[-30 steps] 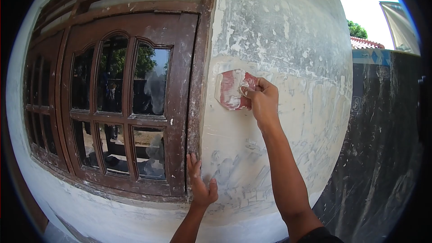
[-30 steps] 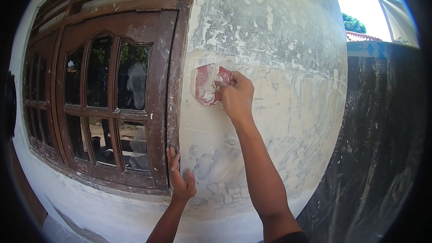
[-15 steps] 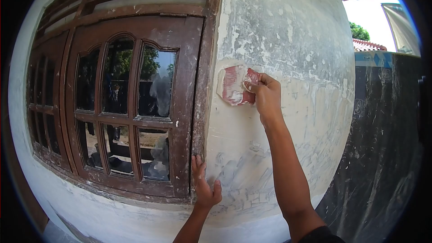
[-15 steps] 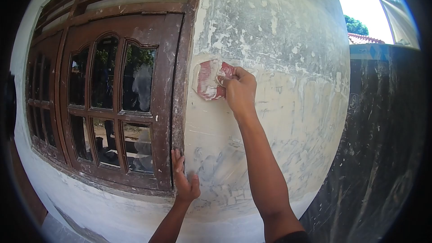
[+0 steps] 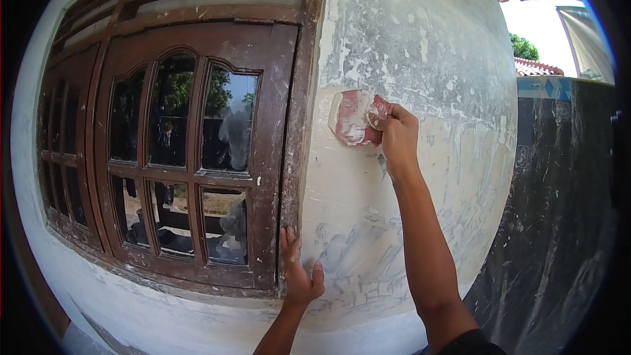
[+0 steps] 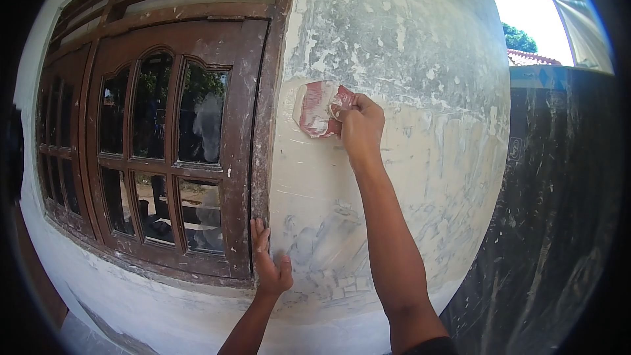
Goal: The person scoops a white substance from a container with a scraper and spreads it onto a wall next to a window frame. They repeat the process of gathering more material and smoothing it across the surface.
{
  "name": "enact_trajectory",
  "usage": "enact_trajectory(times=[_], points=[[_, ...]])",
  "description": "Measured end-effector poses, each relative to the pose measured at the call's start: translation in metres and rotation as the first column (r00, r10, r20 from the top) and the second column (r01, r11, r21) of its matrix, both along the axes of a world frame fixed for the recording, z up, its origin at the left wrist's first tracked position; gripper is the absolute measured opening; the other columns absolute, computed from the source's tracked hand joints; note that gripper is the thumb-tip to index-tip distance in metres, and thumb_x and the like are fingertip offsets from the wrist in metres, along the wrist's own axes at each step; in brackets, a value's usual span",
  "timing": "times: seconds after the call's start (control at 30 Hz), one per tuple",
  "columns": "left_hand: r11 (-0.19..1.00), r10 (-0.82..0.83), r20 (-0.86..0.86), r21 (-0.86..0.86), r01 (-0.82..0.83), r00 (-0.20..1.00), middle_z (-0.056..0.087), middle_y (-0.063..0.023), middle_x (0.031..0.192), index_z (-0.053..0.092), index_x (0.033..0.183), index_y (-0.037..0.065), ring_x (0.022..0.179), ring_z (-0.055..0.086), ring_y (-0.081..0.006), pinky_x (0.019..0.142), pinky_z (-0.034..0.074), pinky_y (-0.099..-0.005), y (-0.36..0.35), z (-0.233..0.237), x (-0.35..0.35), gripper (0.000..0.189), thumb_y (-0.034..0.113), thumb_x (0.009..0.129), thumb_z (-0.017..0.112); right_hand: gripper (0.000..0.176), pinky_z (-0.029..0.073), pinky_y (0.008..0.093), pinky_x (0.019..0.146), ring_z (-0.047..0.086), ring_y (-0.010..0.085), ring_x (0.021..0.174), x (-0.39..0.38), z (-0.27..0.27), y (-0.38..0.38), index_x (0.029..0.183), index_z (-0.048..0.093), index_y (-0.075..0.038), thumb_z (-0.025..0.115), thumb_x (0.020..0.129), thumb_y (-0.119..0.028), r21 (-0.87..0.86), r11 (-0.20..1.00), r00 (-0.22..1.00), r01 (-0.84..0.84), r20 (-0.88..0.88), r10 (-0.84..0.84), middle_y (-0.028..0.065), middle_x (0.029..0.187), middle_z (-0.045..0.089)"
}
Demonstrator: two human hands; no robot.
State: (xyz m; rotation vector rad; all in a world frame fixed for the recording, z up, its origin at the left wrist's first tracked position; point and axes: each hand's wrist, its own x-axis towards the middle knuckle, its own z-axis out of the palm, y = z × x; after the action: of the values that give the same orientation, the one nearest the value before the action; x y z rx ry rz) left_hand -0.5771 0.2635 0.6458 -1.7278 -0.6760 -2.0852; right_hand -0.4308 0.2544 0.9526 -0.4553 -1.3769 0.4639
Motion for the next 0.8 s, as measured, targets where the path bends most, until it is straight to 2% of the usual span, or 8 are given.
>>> enact_trajectory(times=[0.1,0.23,0.3,0.43,0.53,0.67,0.73,0.8], points=[[0.999,-0.028,0.004,0.017,0.028,1.000,0.026,-0.0436,0.155,0.029,0.144,-0.013,0.151,0.015,-0.0575,0.122,0.017,-0.0614,-0.001,0.000,0.001,0.063,0.018,0.095,0.053,0.011,0.041,0.0278,0.050,0.059,0.0115,0.060,0.029,-0.006,0.028,0.096,0.071,0.003,0.068,0.086,-0.001,-0.012,0.990,0.988,0.137,-0.076,-0.138,0.0075,0.080,0.067],[1.000,0.007,-0.006,-0.004,-0.007,1.000,0.026,-0.0437,0.155,0.030,0.144,-0.013,0.150,0.016,-0.0576,0.122,0.017,-0.0610,0.000,-0.001,-0.001,0.062,0.018,0.095,0.053,0.010,0.041,0.0276,0.053,0.058,0.0120,0.057,0.064,-0.016,0.006,0.096,0.067,0.002,0.062,0.088,0.000,-0.042,0.994,0.972,0.106,-0.207,-0.112,0.0060,0.078,0.067],[1.000,0.020,-0.013,-0.006,-0.020,1.000,0.026,-0.0436,0.155,0.030,0.144,-0.013,0.150,0.016,-0.0576,0.122,0.017,-0.0608,0.000,0.000,-0.001,0.062,0.018,0.095,0.053,0.010,0.042,0.0276,0.055,0.058,0.0116,0.060,0.057,-0.013,-0.001,0.097,0.067,0.001,0.063,0.089,-0.002,0.084,0.996,0.971,-0.001,-0.237,0.021,0.0054,0.079,0.067],[1.000,-0.015,0.012,0.012,0.015,1.000,0.026,-0.0445,0.154,0.031,0.143,-0.013,0.150,0.016,-0.0578,0.122,0.018,-0.0607,-0.001,0.000,0.000,0.062,0.017,0.095,0.053,0.010,0.044,0.0293,0.059,0.057,0.0123,0.063,-0.001,0.010,-0.010,0.097,0.067,0.002,0.065,0.089,-0.004,0.031,0.985,0.984,-0.171,0.048,0.170,0.0056,0.080,0.067],[1.000,-0.003,-0.001,0.007,0.003,1.000,0.026,-0.0454,0.154,0.031,0.143,-0.013,0.150,0.017,-0.0579,0.122,0.018,-0.0609,-0.001,0.003,0.000,0.062,0.017,0.094,0.053,0.008,0.042,0.0301,0.054,0.054,0.0132,0.058,-0.008,0.011,0.005,0.092,0.067,0.003,0.066,0.086,-0.003,-0.045,0.999,0.995,0.011,0.100,-0.006,0.0072,0.076,0.065],[1.000,0.004,-0.009,-0.011,-0.004,1.000,0.026,-0.0456,0.154,0.030,0.144,-0.013,0.150,0.017,-0.0580,0.122,0.019,-0.0614,-0.001,0.000,-0.001,0.064,0.016,0.093,0.054,0.004,0.034,0.0278,0.045,0.052,0.0117,0.052,0.051,-0.012,0.016,0.087,0.066,0.002,0.064,0.084,0.000,-0.064,0.996,0.993,0.062,-0.094,-0.068,0.0072,0.071,0.063],[1.000,0.003,-0.002,0.005,-0.003,1.000,0.026,-0.0456,0.154,0.030,0.144,-0.013,0.150,0.017,-0.0581,0.121,0.019,-0.0616,0.000,-0.001,0.000,0.064,0.016,0.093,0.054,0.008,0.036,0.0266,0.049,0.052,0.0103,0.053,0.074,-0.019,0.011,0.091,0.066,0.003,0.064,0.086,-0.002,-0.035,0.995,0.978,0.093,-0.184,-0.097,0.0076,0.074,0.066],[1.000,0.008,-0.002,0.021,-0.008,1.000,0.026,-0.0455,0.153,0.029,0.144,-0.013,0.150,0.017,-0.0582,0.121,0.019,-0.0618,0.002,0.000,-0.001,0.065,0.016,0.092,0.054,0.009,0.038,0.0258,0.052,0.053,0.0099,0.056,0.070,-0.014,-0.003,0.095,0.066,0.002,0.064,0.087,-0.003,0.076,0.997,0.978,0.011,-0.207,0.005,0.0065,0.078,0.067]])
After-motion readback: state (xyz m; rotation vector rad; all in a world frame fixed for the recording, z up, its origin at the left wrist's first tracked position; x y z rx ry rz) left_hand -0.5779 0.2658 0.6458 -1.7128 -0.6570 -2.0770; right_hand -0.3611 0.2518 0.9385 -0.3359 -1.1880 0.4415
